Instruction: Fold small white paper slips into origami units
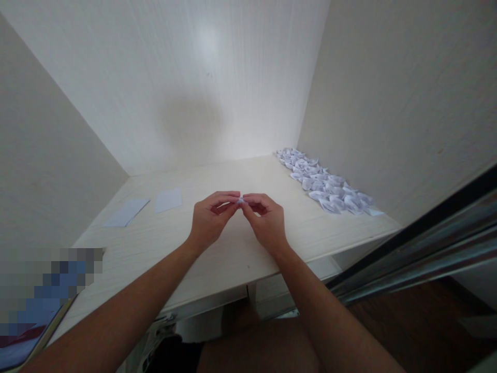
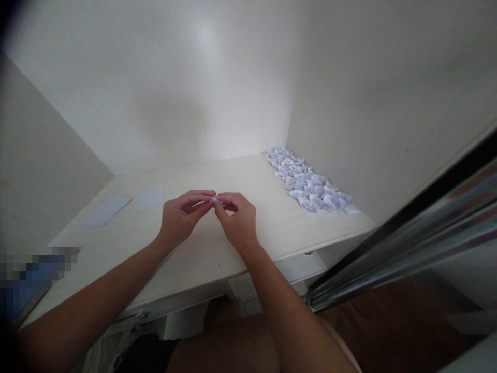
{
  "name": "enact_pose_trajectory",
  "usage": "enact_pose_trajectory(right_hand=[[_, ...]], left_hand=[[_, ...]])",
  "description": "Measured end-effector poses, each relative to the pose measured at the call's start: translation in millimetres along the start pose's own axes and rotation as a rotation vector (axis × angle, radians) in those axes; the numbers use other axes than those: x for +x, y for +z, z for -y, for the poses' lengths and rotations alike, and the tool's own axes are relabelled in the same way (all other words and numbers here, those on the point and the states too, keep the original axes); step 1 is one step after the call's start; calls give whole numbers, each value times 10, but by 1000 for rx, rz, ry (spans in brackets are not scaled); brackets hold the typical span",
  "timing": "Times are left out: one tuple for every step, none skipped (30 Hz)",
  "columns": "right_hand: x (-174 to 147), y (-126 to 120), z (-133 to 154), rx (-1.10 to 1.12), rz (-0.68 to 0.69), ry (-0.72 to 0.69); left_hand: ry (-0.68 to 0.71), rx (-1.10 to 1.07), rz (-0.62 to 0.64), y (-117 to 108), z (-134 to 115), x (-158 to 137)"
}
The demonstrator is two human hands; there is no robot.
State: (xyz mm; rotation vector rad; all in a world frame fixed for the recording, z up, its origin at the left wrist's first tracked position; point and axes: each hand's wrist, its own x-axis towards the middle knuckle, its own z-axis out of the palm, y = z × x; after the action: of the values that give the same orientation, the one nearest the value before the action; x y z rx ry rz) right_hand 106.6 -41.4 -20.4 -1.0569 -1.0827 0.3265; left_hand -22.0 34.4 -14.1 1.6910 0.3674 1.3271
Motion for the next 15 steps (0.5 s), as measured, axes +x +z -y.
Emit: enact_pose_trajectory(right_hand=[[-1,2,2,19,-2,0],[-1,4,5,41,0,2],[-2,6,11,66,6,11],[-1,8,18,95,16,27],[0,10,25,126,30,51],[1,12,33,155,40,80],[3,13,41,177,45,111],[5,14,49,191,42,143],[8,15,57,199,35,174],[10,16,65,201,30,204],[12,16,73,203,28,234],[13,16,81,205,31,265],[15,16,87,207,38,294],[17,16,91,210,47,319],[18,16,92,212,54,335]], left_hand=[[-3,5,-1,-2,-2,0],[-8,11,-1,-3,-6,-2],[-9,18,2,-6,-13,-6],[-6,27,9,-10,-21,-12],[7,40,20,-15,-32,-18],[27,62,35,-23,-42,-24],[53,94,50,-32,-51,-30],[82,137,64,-42,-59,-35],[110,189,74,-54,-64,-39],[135,242,77,-65,-68,-42],[156,292,76,-77,-70,-42],[174,333,72,-87,-71,-41],[191,364,70,-97,-71,-38],[205,386,71,-105,-72,-35],[219,397,72,-111,-72,-30]])
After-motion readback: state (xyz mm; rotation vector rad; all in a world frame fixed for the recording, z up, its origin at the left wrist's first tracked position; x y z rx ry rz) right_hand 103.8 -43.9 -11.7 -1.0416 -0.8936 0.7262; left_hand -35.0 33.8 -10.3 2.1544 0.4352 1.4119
